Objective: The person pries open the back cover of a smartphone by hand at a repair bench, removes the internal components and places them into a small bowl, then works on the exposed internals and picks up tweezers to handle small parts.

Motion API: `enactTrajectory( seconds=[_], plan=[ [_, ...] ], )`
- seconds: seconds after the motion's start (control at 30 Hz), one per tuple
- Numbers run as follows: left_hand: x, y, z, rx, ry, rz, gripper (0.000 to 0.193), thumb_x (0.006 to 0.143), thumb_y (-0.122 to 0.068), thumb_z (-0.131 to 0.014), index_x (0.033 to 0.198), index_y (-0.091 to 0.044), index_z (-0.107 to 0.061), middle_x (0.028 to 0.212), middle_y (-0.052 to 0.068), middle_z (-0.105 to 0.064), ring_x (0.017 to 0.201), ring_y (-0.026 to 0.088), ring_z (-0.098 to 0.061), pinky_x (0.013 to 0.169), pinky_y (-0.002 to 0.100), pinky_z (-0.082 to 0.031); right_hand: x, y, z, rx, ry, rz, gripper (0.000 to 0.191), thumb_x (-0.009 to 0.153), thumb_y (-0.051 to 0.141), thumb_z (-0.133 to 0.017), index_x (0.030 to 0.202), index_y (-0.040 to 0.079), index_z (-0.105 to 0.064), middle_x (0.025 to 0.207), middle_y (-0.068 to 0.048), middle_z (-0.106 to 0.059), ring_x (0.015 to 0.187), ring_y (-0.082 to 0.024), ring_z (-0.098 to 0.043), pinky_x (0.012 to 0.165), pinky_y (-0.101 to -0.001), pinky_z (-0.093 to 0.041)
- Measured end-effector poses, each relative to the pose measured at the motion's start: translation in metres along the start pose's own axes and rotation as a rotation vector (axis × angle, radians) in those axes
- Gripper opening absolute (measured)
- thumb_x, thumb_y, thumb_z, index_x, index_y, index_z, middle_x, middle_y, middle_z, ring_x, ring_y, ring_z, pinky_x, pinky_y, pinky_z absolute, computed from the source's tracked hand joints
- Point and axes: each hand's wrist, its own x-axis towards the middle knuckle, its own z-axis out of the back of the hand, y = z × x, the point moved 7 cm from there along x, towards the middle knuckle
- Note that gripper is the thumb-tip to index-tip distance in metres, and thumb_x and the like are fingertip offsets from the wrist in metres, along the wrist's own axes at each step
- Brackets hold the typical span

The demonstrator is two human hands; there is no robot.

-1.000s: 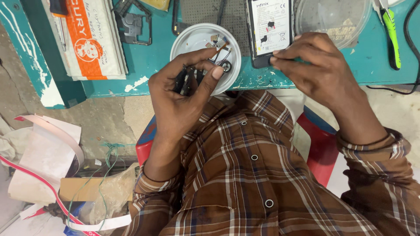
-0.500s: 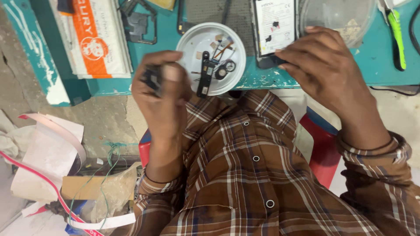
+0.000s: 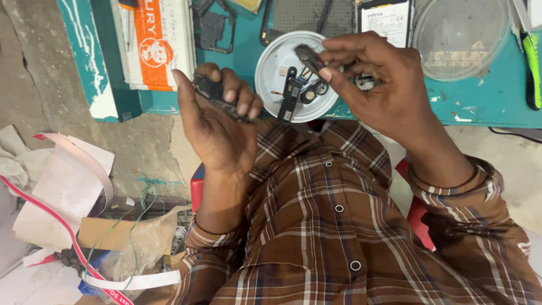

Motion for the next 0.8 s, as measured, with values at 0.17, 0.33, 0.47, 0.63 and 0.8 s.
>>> enactTrajectory(
  seconds=[0.17,0.33,0.47,0.63,0.8],
  plan=[
    [-0.002,0.004,-0.012,0.124,0.101,-0.031,0.06,0.109,-0.066,-0.04,0.122,-0.009,-0.048,0.095,0.005,-0.045,0.087,0.017,-0.045,0.08,0.032,-0.041,0.001,0.001,0.032,0.163,-0.227,-0.086,0.017,0.11,0.0,-0.069,0.125,-0.004,-0.061,0.12,-0.016,-0.072,0.099,-0.014,-0.074,0.077,-0.0226,-0.065],
    [0.004,0.017,-0.036,0.739,0.378,-0.138,0.073,0.107,-0.077,-0.036,0.132,-0.01,-0.044,0.102,0.005,-0.042,0.091,0.017,-0.044,0.084,0.031,-0.041,-0.018,-0.007,0.045,0.126,-0.301,-0.169,0.017,0.101,-0.001,-0.073,0.115,-0.007,-0.064,0.109,-0.017,-0.074,0.089,-0.014,-0.071,0.071,-0.0207,-0.057],
    [-0.002,0.025,-0.056,1.33,0.499,-0.315,0.068,0.112,-0.065,-0.044,0.15,-0.008,-0.035,0.136,0.012,-0.045,0.124,0.023,-0.049,0.11,0.039,-0.042,-0.036,-0.007,0.037,0.188,-0.291,-0.159,0.016,0.103,-0.002,-0.073,0.117,-0.005,-0.065,0.114,-0.016,-0.071,0.103,-0.015,-0.072,0.088,-0.0226,-0.059],
    [-0.016,-0.003,-0.063,1.568,0.41,-0.525,0.07,0.108,-0.05,-0.073,0.154,-0.016,-0.033,0.153,0.013,-0.042,0.141,0.028,-0.046,0.12,0.04,-0.041,-0.052,-0.013,0.049,0.158,-0.379,-0.188,0.016,0.097,-0.002,-0.073,0.11,-0.003,-0.065,0.109,-0.013,-0.073,0.099,-0.016,-0.073,0.087,-0.0253,-0.061],
    [-0.017,-0.006,-0.049,1.534,0.53,-0.581,0.127,0.071,-0.057,-0.096,0.161,-0.011,-0.019,0.161,0.021,-0.035,0.149,0.04,-0.038,0.128,0.054,-0.034,-0.063,-0.017,0.091,-0.474,-0.268,-0.093,0.042,0.097,0.007,-0.085,0.13,-0.001,-0.061,0.135,-0.019,-0.062,0.126,-0.027,-0.059,0.104,-0.0424,-0.051]
  ],
)
